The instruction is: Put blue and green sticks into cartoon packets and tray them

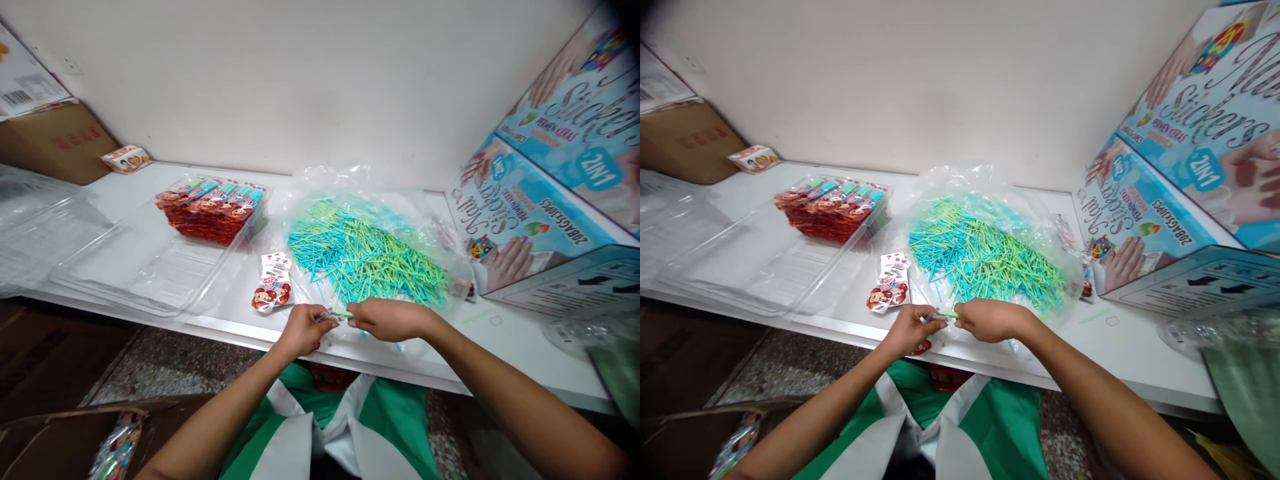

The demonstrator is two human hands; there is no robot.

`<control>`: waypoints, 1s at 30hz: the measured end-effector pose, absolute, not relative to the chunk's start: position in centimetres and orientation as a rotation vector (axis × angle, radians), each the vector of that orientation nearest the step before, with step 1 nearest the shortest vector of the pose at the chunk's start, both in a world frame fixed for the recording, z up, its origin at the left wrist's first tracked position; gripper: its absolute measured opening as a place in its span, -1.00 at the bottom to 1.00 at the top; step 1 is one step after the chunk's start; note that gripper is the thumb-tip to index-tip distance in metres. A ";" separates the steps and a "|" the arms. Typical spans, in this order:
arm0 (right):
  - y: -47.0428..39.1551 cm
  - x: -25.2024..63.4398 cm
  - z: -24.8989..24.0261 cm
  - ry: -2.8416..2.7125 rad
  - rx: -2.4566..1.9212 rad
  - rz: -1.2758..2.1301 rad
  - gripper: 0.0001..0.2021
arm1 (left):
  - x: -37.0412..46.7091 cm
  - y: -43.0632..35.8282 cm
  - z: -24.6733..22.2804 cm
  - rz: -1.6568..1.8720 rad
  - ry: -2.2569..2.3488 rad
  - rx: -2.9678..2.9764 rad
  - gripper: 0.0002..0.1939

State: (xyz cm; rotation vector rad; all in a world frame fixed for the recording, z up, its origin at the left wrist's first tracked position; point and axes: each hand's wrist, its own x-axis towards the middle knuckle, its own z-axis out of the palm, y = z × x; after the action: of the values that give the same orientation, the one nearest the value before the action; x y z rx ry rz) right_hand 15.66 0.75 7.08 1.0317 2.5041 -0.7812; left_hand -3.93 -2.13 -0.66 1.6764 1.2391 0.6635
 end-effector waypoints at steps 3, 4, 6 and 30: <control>0.8 15.9 7.3 2.538 1.038 -0.824 -0.67 | -3.9 -2.1 -0.9 0.687 1.260 1.669 -0.75; 0.8 15.9 7.4 2.543 1.039 -0.837 -0.67 | -3.8 -2.0 -0.9 0.693 1.267 1.680 -0.75; 0.8 16.0 7.4 2.546 1.034 -0.853 -0.66 | -3.8 -2.1 -0.7 0.701 1.277 1.720 -0.76; 0.9 14.5 6.0 2.502 1.098 -0.683 -0.33 | -2.7 -2.9 1.1 0.451 1.203 2.257 -0.83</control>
State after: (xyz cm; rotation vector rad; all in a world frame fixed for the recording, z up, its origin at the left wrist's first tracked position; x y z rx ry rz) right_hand 14.45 0.93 6.05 1.0977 2.5022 -0.6834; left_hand -2.71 -2.91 1.13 2.2568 1.2033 0.4512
